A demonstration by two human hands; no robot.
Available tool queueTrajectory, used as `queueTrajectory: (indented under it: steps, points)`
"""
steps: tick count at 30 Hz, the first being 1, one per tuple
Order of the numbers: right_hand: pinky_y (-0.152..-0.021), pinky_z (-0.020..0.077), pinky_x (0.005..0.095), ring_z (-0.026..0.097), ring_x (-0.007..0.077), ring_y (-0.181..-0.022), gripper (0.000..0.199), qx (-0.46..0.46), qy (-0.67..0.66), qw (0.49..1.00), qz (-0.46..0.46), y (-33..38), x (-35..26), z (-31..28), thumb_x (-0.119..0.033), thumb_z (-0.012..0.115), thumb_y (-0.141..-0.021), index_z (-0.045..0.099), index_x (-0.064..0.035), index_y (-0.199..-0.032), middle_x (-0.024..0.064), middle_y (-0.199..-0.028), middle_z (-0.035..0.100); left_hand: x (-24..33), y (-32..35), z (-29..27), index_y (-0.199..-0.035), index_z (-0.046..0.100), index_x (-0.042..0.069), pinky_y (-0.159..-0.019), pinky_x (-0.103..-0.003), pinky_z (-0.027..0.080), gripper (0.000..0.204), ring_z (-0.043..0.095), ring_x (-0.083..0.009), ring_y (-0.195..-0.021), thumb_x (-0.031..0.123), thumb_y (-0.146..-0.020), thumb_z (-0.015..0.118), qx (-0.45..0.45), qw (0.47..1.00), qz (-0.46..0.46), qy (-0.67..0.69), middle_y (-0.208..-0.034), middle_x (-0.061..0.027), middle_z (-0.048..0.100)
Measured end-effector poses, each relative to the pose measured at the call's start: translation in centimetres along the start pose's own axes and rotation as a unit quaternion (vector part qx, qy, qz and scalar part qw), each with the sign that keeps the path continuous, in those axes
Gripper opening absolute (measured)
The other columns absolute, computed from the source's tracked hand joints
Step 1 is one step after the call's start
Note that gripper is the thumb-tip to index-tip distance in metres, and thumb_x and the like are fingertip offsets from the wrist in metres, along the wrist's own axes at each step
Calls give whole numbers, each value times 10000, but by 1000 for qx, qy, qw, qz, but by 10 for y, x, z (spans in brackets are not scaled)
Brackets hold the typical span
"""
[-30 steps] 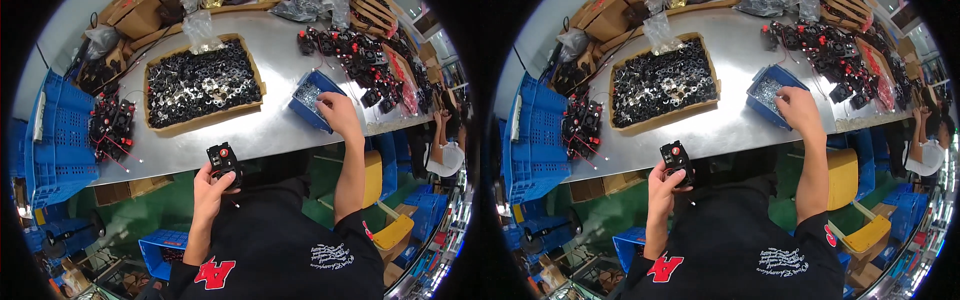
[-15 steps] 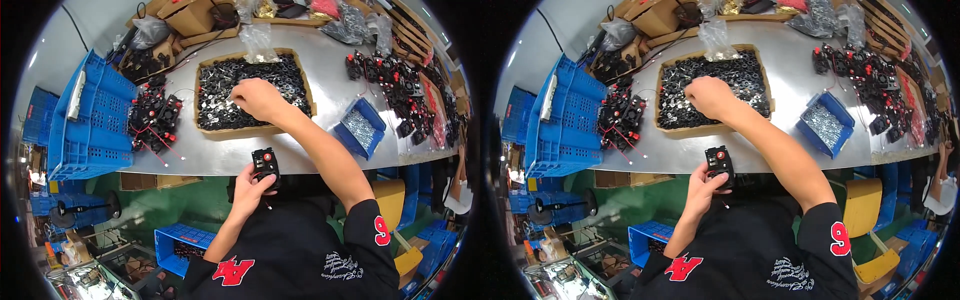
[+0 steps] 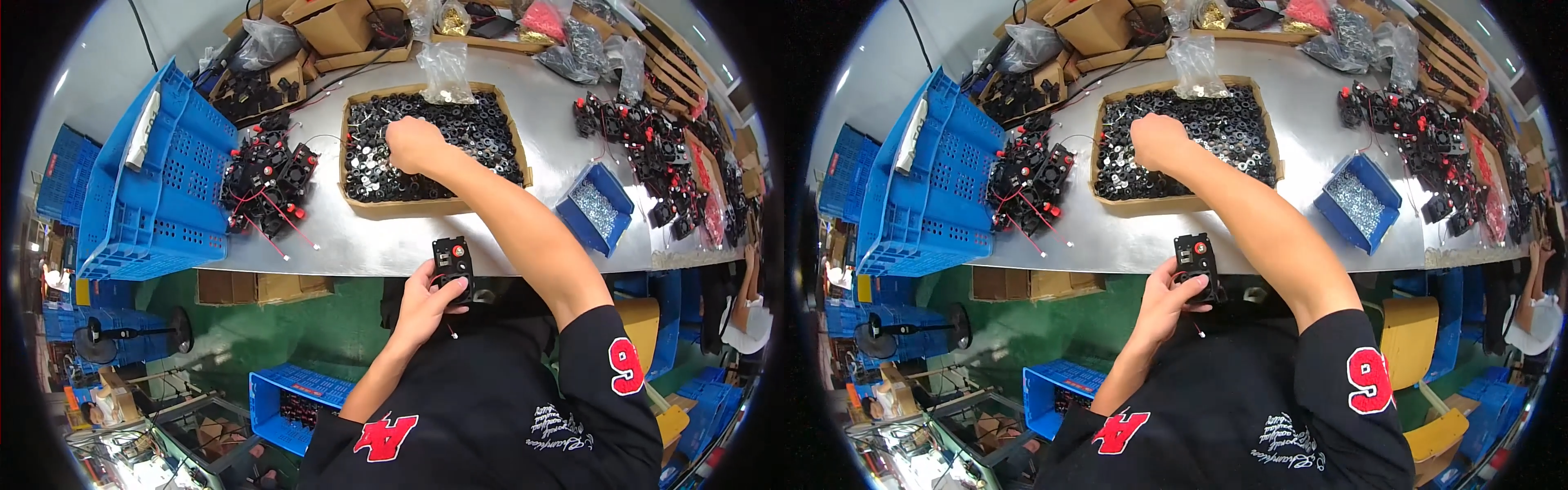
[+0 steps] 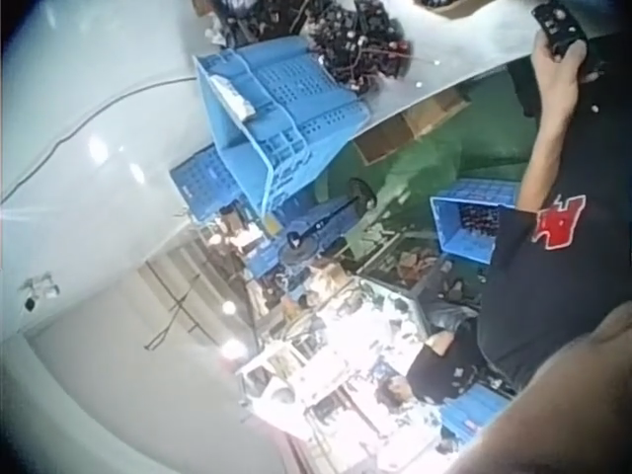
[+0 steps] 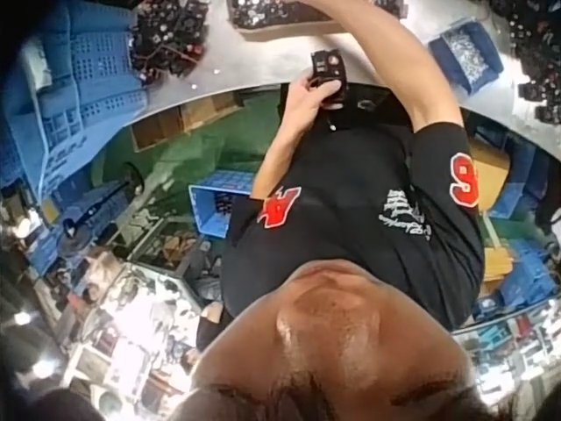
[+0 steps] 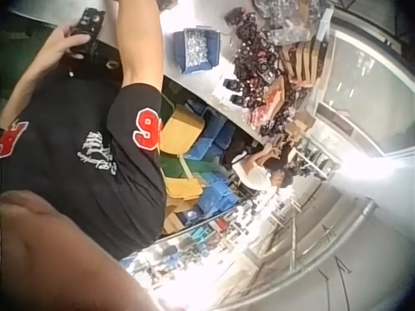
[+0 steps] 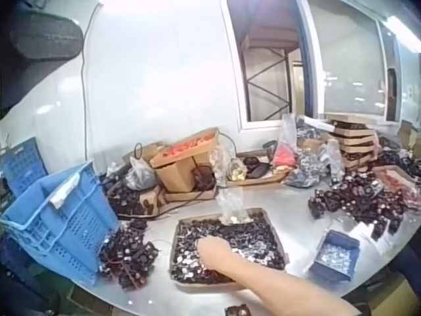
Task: Assembling small electronic components by picking parts from trays and attaching them to a central base unit.
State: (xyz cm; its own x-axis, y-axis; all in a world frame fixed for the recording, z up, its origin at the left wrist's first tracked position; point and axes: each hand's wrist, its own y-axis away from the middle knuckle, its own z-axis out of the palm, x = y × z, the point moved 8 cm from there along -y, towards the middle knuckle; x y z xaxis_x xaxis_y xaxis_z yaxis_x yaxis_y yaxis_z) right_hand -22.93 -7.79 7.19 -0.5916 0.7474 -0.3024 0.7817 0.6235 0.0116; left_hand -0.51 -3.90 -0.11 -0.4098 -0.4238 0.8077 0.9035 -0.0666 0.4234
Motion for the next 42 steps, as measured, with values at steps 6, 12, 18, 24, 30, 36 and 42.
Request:
queueTrajectory:
  steps: [6,12,18,24,30,36,42]
  points:
    - [-777,547,437,669,379,-864,194,92,-22,995,16,-2,22,-3,-122,642,-712,708,9,-838,240,-890,677,0,10,-11,-1202,514,3,-638,-298,606,365,661,-134,-833,88,-873,648,23,1000,-9,15,-995,-63,637]
    - [-737,527,409,658,345,-745,157,97,-112,989,-5,-2,38,6,-160,673,-691,721,-38,-778,172,-747,677,9,8,-23,-1204,520,10,-632,-303,610,370,655,-128,-819,74,-863,648,48,999,-16,13,-985,-62,638]
    - [-660,517,318,657,195,-670,195,136,-266,952,72,39,53,-25,-165,638,-766,684,2,-855,110,-717,678,26,1,-29,-1192,539,9,-601,-292,608,352,668,-133,-780,79,-861,634,74,996,29,27,-969,-70,660]
    - [-655,491,236,597,84,-720,147,18,-602,793,88,163,39,3,-92,671,-847,659,28,-931,37,-796,660,30,-1,-22,-1227,492,-3,-638,-264,598,387,637,-104,-845,54,-875,643,75,997,33,8,-1019,-59,631]
    - [-688,508,230,608,79,-762,148,6,-708,684,176,212,44,31,-54,673,-863,663,38,-979,45,-861,663,33,-15,5,-1239,493,-18,-645,-244,589,418,642,-96,-854,50,-864,665,35,999,35,-17,-1022,-68,644]
    - [-640,516,221,606,80,-700,131,-7,-703,683,200,220,64,42,-55,685,-855,651,28,-951,41,-823,652,28,-22,17,-1224,514,-32,-681,-246,585,404,649,-116,-880,14,-851,663,21,994,51,-98,-1036,-78,643]
    - [-621,507,219,594,80,-670,134,23,-723,649,234,227,71,36,-62,692,-853,640,23,-944,32,-797,641,26,-25,25,-1228,518,-48,-683,-251,579,414,649,-112,-840,7,-848,671,20,995,57,-77,-1010,-77,651]
